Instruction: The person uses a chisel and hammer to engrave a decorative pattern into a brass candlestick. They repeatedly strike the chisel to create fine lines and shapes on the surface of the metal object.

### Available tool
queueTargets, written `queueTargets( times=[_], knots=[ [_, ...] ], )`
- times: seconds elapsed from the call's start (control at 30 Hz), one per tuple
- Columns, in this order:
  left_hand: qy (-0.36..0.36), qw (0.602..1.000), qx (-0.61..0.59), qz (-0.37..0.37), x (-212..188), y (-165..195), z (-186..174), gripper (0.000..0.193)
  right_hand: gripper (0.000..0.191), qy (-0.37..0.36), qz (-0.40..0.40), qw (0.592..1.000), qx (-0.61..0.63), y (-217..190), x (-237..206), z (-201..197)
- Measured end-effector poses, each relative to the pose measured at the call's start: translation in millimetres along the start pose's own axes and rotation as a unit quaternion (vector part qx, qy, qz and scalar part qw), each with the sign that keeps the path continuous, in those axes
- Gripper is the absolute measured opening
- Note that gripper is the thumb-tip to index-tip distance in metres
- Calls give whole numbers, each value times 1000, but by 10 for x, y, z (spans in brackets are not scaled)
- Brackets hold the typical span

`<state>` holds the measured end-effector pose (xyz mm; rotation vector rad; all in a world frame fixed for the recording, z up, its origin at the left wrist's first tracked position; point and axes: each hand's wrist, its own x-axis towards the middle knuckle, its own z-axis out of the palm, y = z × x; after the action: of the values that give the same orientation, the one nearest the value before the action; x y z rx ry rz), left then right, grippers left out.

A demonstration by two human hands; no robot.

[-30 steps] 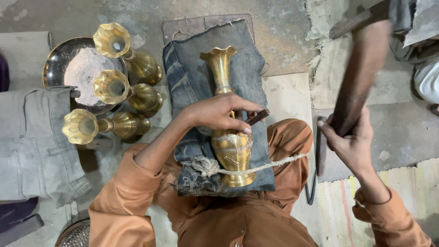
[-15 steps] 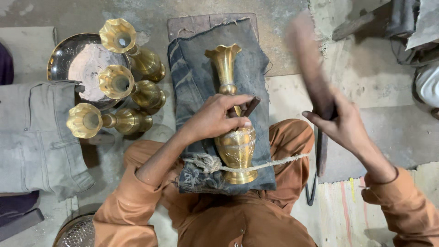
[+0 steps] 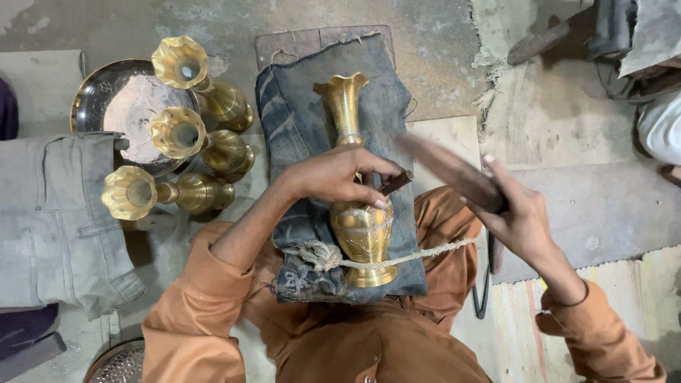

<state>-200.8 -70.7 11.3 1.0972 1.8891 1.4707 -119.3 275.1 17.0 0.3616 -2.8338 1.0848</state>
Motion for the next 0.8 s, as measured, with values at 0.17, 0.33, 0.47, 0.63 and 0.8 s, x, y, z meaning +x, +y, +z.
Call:
queueTargets(
  times=[0.17, 0.33, 0.47, 0.63, 0.8],
  knots=[
    [48, 995, -47, -71, -104, 16, 67, 55, 56, -38, 17, 995, -88, -86, 145, -52],
    [133, 986, -31, -93, -202, 2, 184, 55, 60, -40, 123, 985, 110, -213, 410, -137],
    [206, 972, -27, -112, -299, 17, 300, 49, 70, -100, -153, 975, -128, -361, 684, -200],
    [293, 945, -36, -139, -409, 143, 487, 35, 71, -165, -271, 928, -197, -607, 1061, -235],
    [442, 875, -148, -128, -435, 293, 762, 45, 85, -257, -176, 939, -149, -892, 1405, -218]
  ],
)
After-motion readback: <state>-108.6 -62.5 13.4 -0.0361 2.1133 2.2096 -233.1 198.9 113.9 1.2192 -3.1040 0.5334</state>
